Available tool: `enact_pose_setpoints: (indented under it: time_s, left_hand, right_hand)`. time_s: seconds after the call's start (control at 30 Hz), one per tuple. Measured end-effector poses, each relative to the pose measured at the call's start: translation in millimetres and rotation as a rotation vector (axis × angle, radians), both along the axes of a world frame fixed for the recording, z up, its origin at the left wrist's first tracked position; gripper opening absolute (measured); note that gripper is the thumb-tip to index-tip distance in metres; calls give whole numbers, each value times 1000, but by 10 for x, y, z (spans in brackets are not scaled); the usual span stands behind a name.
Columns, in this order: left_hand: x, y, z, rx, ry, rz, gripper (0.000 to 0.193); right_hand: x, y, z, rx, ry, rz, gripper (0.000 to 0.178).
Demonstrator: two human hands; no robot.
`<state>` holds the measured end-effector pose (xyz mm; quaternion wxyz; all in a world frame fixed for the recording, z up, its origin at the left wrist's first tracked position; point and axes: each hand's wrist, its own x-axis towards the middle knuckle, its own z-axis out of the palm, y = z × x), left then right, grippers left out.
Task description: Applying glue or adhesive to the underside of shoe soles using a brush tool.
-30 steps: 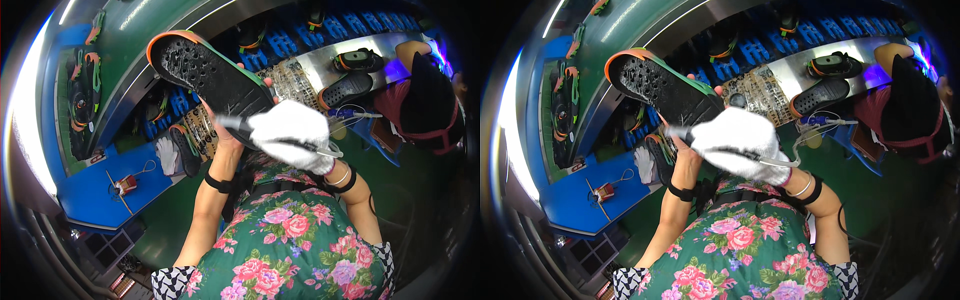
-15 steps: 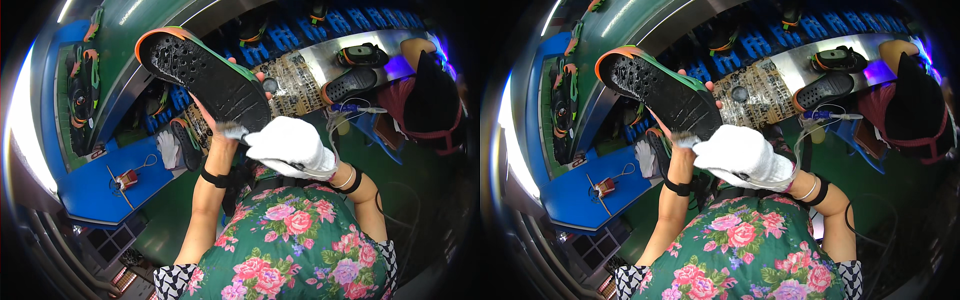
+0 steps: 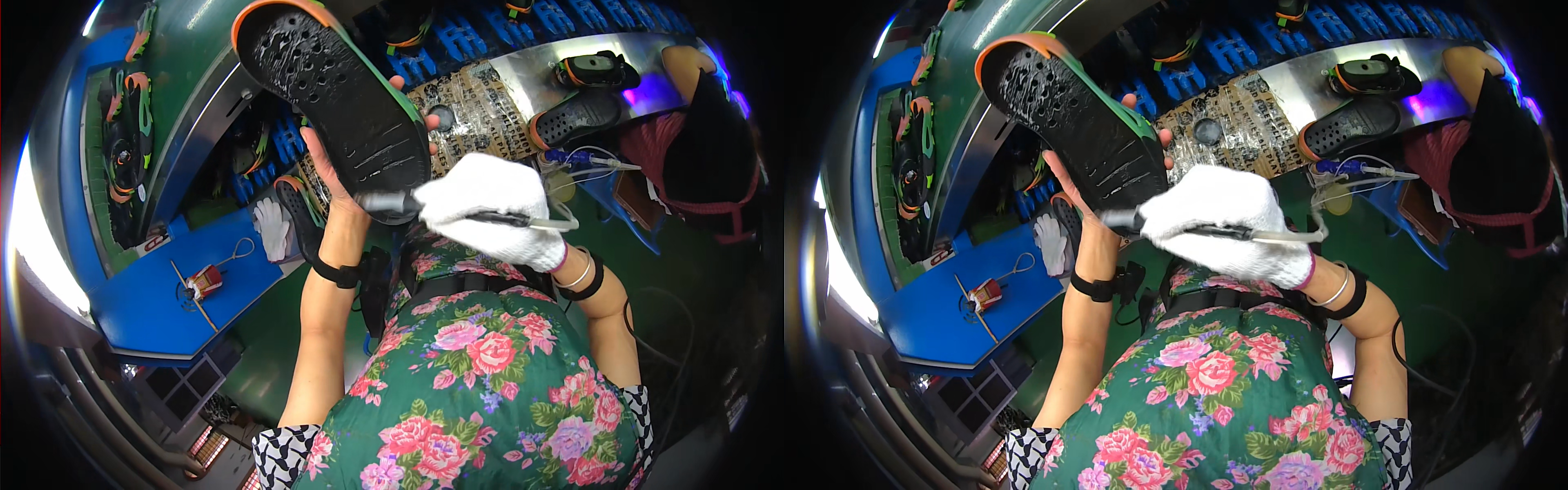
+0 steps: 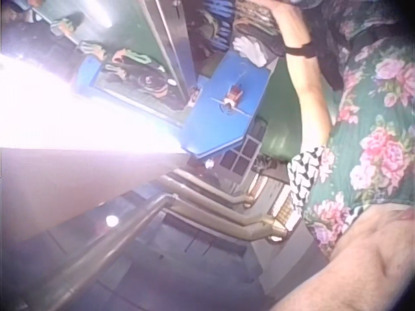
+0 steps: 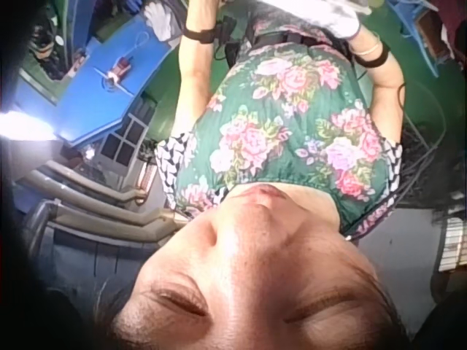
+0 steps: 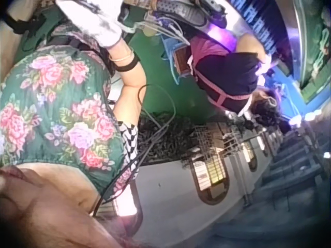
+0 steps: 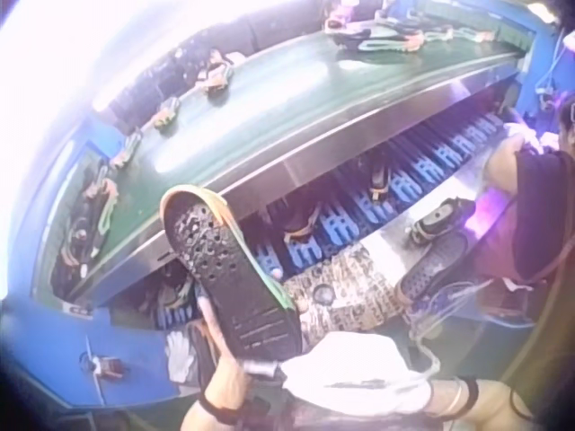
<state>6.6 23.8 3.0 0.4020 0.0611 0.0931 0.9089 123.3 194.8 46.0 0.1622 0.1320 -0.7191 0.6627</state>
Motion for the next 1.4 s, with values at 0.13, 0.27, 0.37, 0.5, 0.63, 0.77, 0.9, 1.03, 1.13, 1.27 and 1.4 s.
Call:
enact_pose_setpoints:
  time_s: [0.13, 0.27, 0.37, 0.5, 0.63, 0.77, 0.9, 1.03, 1.13, 1.27, 1.4]
  left_hand:
    - [-70, -52, -19, -63, 58, -43, 114]
    - [-66, -70, -22, -35, 69, -85, 114]
    - [-53, -129, -4, -28, 85, -157, 108]
    - [-58, -161, 79, -227, -17, -149, 109]
    - [-98, -219, 19, -289, -43, -164, 109]
    - [-128, -376, -62, -265, 4, -254, 104]
    - [-207, -406, 49, -441, -83, -265, 83]
    - [-225, -389, 147, -409, -136, -331, 53]
    - [-278, -441, 112, -327, -143, -395, 48]
    - [-323, -406, 163, -467, -160, -431, 41]
    - [-373, -432, 152, -339, -144, -509, 41]
  right_hand:
    - [89, -88, -7, 334, 199, 70, 25]
    - [71, -44, 40, -136, -109, 202, 9]
    - [5, -12, 8, 28, -52, 44, 12]
    - [90, -42, -32, 441, 292, 78, 27]
    - [177, -150, 35, 247, 175, 223, 32]
    - [90, -60, 96, 129, 123, 188, 25]
    - [113, -41, 51, 453, 241, 214, 33]
    - [194, -138, 36, 425, 247, 249, 35]
    - [68, -48, 82, 288, 233, 296, 36]
    - [85, -36, 81, 546, 259, 265, 34]
    - [-25, -52, 92, 316, 225, 283, 29]
